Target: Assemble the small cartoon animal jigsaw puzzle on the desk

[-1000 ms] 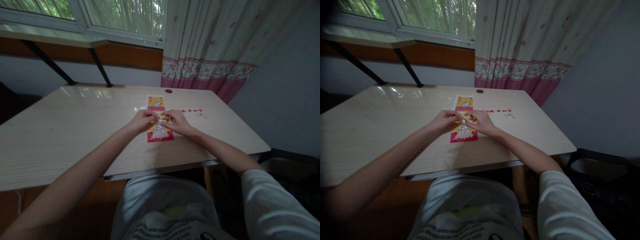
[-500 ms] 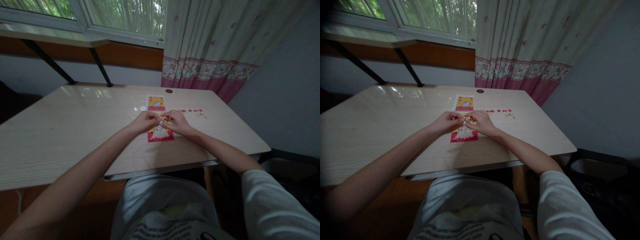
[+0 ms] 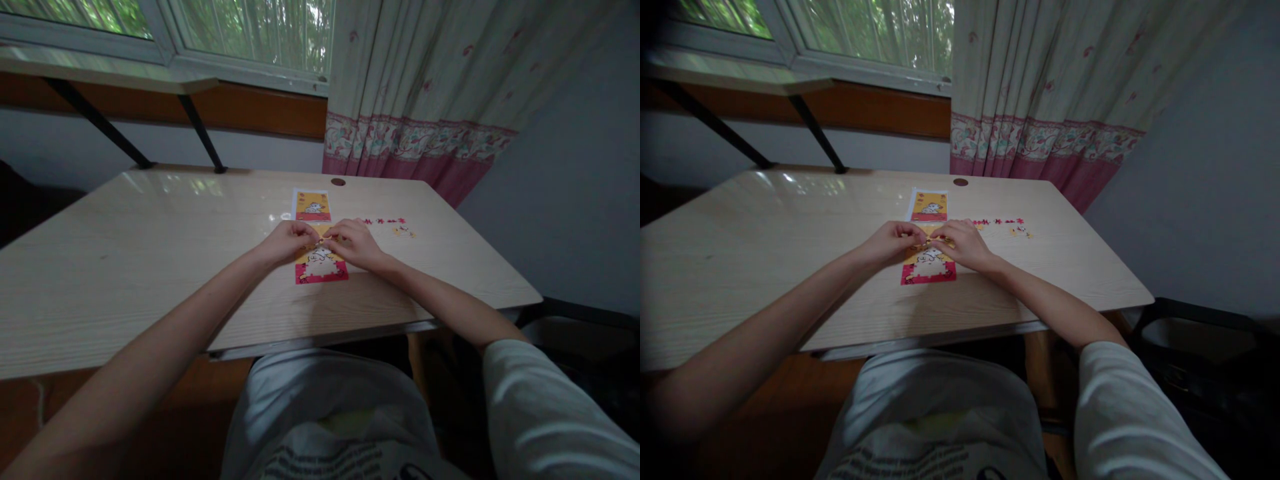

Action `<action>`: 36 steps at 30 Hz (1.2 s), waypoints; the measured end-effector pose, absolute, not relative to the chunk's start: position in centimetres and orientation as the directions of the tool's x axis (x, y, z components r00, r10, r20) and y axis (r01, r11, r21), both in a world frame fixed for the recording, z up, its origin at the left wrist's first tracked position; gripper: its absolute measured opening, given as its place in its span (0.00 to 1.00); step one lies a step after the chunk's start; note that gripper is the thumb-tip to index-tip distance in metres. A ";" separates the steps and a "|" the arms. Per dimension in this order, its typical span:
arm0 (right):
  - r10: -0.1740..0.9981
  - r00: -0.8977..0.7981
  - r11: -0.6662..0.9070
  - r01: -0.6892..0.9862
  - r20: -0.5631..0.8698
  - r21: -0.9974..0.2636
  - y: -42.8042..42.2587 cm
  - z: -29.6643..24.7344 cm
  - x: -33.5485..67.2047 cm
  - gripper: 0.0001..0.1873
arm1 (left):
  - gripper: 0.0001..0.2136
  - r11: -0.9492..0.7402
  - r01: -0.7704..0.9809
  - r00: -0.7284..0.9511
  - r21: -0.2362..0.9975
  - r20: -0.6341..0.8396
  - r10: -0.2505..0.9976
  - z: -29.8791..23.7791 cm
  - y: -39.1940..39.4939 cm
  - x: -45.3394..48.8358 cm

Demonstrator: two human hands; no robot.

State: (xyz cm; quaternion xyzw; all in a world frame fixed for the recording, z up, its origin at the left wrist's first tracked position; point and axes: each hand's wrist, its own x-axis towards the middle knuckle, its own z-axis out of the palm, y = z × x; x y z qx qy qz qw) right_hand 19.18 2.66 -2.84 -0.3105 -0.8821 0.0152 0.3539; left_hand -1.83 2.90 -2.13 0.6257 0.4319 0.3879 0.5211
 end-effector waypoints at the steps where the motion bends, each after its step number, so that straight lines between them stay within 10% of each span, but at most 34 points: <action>1: 0.552 -0.556 0.810 0.535 0.621 -0.241 2.7 -2.9 19.2 0.12 | 0.02 -0.079 0.136 0.323 0.988 0.031 0.946 -2.1 2.8 -1.8; 14: 0.634 -0.520 0.751 0.590 0.572 -0.297 2.7 -2.5 19.4 0.10 | 0.07 -0.220 0.319 0.278 0.922 0.131 0.952 -2.5 3.3 -2.3; 24: 0.766 -0.527 0.641 0.594 0.367 -0.486 4.4 -4.0 19.8 0.05 | 0.14 -0.534 0.796 0.478 0.285 0.245 0.844 -1.7 3.4 -4.2; 36: 0.768 -0.520 0.639 0.594 0.373 -0.488 4.4 -4.0 19.6 0.06 | 0.14 -0.583 0.750 0.532 0.313 0.239 0.812 -1.5 3.0 -3.6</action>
